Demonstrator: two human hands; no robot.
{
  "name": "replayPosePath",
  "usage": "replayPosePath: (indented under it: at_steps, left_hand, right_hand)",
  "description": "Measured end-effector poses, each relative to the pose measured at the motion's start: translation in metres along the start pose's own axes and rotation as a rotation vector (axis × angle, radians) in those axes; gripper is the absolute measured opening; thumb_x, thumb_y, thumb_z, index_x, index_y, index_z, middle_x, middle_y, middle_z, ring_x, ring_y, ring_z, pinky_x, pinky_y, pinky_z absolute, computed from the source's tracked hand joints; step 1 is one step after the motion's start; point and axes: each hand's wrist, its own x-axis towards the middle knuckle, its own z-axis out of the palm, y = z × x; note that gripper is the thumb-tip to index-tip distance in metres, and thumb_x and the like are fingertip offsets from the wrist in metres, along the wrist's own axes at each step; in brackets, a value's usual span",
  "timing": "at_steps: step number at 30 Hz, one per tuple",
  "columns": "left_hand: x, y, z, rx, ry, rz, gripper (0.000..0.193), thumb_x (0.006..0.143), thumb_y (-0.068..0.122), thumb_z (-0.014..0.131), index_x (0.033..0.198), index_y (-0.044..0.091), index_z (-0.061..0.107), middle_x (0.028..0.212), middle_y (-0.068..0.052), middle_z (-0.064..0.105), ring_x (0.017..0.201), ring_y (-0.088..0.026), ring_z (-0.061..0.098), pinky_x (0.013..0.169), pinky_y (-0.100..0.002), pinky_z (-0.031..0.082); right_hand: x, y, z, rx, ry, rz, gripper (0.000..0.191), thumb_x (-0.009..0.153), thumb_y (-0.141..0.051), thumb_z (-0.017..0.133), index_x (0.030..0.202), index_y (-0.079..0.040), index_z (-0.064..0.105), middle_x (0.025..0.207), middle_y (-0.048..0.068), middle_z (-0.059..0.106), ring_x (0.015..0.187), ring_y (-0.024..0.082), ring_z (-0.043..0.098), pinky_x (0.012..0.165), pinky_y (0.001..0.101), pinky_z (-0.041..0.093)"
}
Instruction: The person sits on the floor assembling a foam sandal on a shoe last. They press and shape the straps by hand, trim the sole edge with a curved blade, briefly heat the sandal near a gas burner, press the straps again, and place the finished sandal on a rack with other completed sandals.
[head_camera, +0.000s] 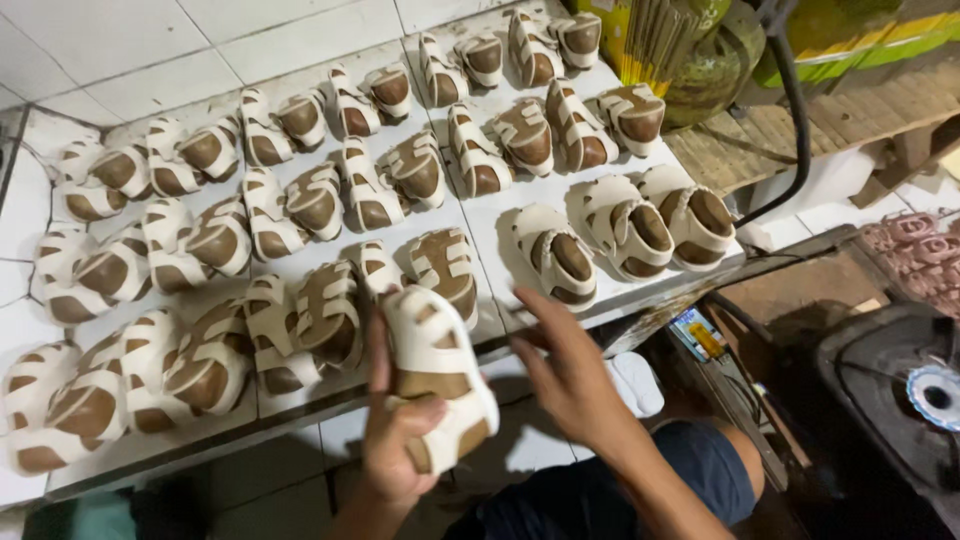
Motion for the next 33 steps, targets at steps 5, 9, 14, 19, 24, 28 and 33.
replayPosePath:
  at_steps: [5, 9, 14, 19, 24, 28, 33]
  left_hand:
    - [0.002, 0.021, 0.009, 0.043, 0.156, -0.033, 0.109, 0.070, 0.011, 0.060, 0.167, 0.019, 0.010, 0.145, -0.020, 0.048, 0.122, -0.034, 0.062, 0.101, -0.048, 0.055]
    - [0.024, 0.006, 0.018, 0.008, -0.105, -0.020, 0.111, 0.070, 0.007, 0.062, 0.168, 0.018, 0.011, 0.143, -0.023, 0.050, 0.119, -0.033, 0.061, 0.099, -0.046, 0.055]
    - [0.063, -0.032, 0.019, 0.525, 0.075, 0.093, 0.098, 0.074, 0.002, 0.064, 0.164, 0.011, 0.024, 0.155, -0.021, 0.041, 0.132, -0.032, 0.051, 0.107, -0.041, 0.047]
    - [0.091, -0.064, 0.014, 1.116, 0.241, 0.198, 0.080, 0.091, 0.008, 0.069, 0.162, 0.009, 0.032, 0.166, -0.024, 0.021, 0.152, -0.037, 0.025, 0.118, -0.048, 0.027]
    - [0.074, -0.070, 0.023, 1.264, 0.103, 0.605, 0.073, 0.104, 0.018, 0.067, 0.164, 0.006, 0.028, 0.174, -0.026, 0.014, 0.163, -0.039, 0.019, 0.132, -0.052, 0.026]
    - [0.063, -0.104, 0.052, 1.094, -0.083, 0.605, 0.083, 0.101, 0.024, 0.070, 0.163, -0.001, 0.019, 0.171, -0.029, 0.015, 0.161, -0.043, 0.015, 0.131, -0.053, 0.024]
    - [0.090, -0.138, 0.069, 1.246, -0.004, 0.436, 0.082, 0.095, 0.022, 0.075, 0.157, -0.003, 0.029, 0.159, -0.030, 0.037, 0.150, -0.042, 0.034, 0.122, -0.051, 0.029]
  right_hand:
    - [0.055, -0.008, 0.031, -0.335, -0.151, -0.170, 0.081, 0.078, -0.016, 0.081, 0.151, -0.016, 0.046, 0.153, 0.025, 0.041, 0.104, 0.038, 0.064, 0.084, 0.0458, 0.054]
    - [0.047, 0.003, 0.022, -0.045, 0.062, -0.086, 0.060, 0.088, -0.018, 0.078, 0.141, -0.009, 0.053, 0.139, 0.016, 0.060, 0.115, 0.028, 0.068, 0.095, 0.0402, 0.058]
    - [-0.065, 0.054, -0.025, 0.260, 0.296, 0.060, 0.061, 0.077, -0.003, 0.079, 0.133, -0.002, 0.054, 0.128, 0.011, 0.060, 0.119, 0.021, 0.059, 0.101, 0.0328, 0.048]
    - [-0.152, 0.095, -0.064, 0.990, 0.638, 0.293, 0.059, 0.090, -0.021, 0.055, 0.145, 0.000, 0.053, 0.126, 0.019, 0.066, 0.110, 0.033, 0.064, 0.088, 0.0474, 0.050]
    - [-0.170, 0.094, -0.095, 1.246, 0.991, 0.716, 0.071, 0.104, -0.065, 0.033, 0.135, -0.006, 0.056, 0.106, 0.015, 0.061, 0.101, 0.030, 0.058, 0.100, 0.0580, 0.050]
    - [-0.151, 0.086, -0.106, 1.275, 0.725, 0.569, 0.069, 0.097, -0.065, 0.041, 0.135, -0.010, 0.057, 0.117, 0.016, 0.068, 0.110, 0.032, 0.067, 0.096, 0.0557, 0.051]
    - [-0.092, 0.090, -0.100, 1.197, 0.368, 0.464, 0.050, 0.093, -0.029, 0.065, 0.134, -0.003, 0.057, 0.111, 0.020, 0.070, 0.099, 0.031, 0.070, 0.087, 0.0486, 0.055]
